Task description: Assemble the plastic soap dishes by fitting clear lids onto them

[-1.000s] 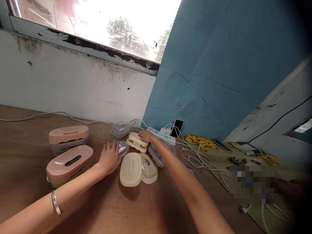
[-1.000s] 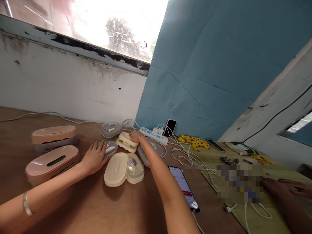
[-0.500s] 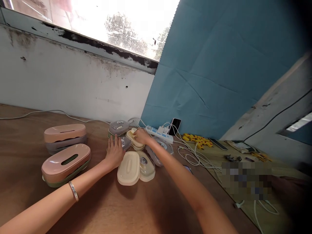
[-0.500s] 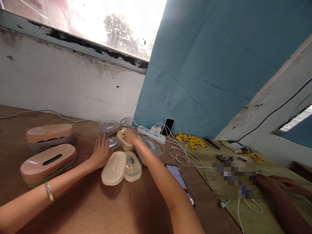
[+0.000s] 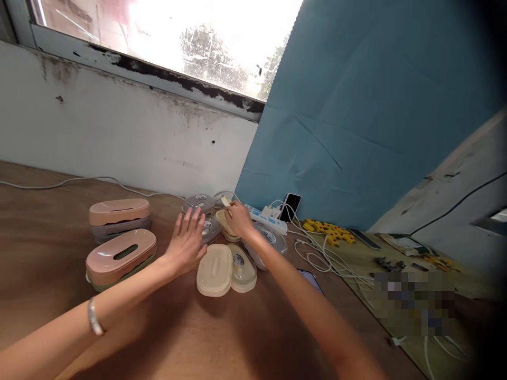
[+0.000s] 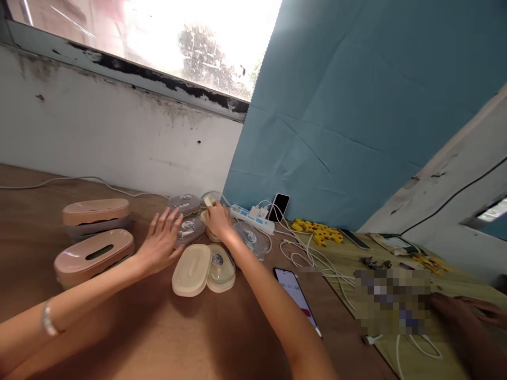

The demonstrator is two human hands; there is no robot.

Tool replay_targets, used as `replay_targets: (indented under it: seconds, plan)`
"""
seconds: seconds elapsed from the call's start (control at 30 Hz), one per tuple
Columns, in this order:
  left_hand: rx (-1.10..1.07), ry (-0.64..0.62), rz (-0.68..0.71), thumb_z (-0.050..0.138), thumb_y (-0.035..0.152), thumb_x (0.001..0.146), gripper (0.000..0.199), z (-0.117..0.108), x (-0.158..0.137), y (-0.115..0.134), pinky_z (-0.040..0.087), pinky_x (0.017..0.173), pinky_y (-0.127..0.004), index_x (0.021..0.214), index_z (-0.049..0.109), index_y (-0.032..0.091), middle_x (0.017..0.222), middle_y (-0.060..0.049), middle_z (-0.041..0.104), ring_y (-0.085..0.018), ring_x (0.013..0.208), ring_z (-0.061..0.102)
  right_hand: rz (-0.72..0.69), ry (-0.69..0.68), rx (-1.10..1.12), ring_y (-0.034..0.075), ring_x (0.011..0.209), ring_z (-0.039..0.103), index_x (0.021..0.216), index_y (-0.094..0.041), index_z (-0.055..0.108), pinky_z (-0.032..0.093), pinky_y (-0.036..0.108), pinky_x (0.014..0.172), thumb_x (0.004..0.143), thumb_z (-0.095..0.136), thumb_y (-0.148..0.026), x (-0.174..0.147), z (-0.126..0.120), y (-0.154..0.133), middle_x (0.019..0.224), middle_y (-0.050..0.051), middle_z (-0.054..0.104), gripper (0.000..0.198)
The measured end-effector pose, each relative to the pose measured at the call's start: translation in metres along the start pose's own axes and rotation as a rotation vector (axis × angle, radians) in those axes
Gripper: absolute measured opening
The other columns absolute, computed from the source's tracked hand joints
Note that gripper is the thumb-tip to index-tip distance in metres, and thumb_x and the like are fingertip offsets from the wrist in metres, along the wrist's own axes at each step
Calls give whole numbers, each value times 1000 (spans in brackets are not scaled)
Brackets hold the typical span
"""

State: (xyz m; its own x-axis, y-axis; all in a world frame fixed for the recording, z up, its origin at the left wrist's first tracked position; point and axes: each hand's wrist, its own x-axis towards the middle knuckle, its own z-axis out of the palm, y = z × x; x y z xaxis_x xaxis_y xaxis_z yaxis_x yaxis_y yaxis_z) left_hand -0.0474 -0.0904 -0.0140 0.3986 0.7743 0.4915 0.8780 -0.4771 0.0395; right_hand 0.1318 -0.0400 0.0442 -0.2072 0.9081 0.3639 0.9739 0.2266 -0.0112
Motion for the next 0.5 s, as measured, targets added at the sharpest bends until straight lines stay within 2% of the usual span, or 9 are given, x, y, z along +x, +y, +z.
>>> replay_targets:
  seconds: [0.07,0.13,0.17,0.23,0.33,0.37,0.5]
  plan:
    - [19,-32,-19,50,31,85,64,-24,-14,-17,12,113,-55,141,36,4,151,-20,30,-38,142,17,-42,72,75,23,106,57,106,-15,68,44,37,94,96,40,-20,-22,-14,-14,120,11,59,30]
    - [28,-74,-60,49,32,85,60,-44,-30,-39,21,108,-58,136,41,2,144,-23,40,-40,135,30,-123,142,167,20,101,57,97,-19,69,44,34,92,96,42,-23,-62,-26,-32,117,8,60,28]
    - [24,-98,-78,46,34,87,57,-53,-37,-51,29,104,-55,134,43,3,139,-23,47,-39,130,38,-212,263,301,20,93,58,87,-18,69,46,35,86,93,44,-22,-86,-30,-42,107,8,64,26]
    - [4,-139,-112,41,39,91,52,-68,-53,-73,41,94,-48,131,45,6,129,-19,56,-34,119,50,-378,402,486,20,84,57,79,-18,66,46,37,78,88,47,-17,-137,-33,-63,99,7,65,21]
    - [13,-156,-219,40,46,91,48,-80,-73,-98,43,89,-48,123,50,11,124,-15,59,-34,114,53,-565,401,465,20,78,54,77,-16,63,46,34,67,78,57,-12,-198,-18,-88,97,7,66,8]
    - [20,-171,-255,42,49,90,48,-81,-78,-103,43,89,-47,121,50,13,124,-14,59,-33,113,54,-609,455,422,18,72,52,72,-16,62,44,32,60,75,59,-12,-210,-9,-94,93,6,66,6]
    - [-13,-320,-373,42,62,86,63,-76,-84,-115,43,89,-46,131,43,17,130,-15,53,-36,113,53,-702,504,310,13,58,45,61,-18,55,37,26,48,73,62,-16,-226,30,-106,79,3,61,14]
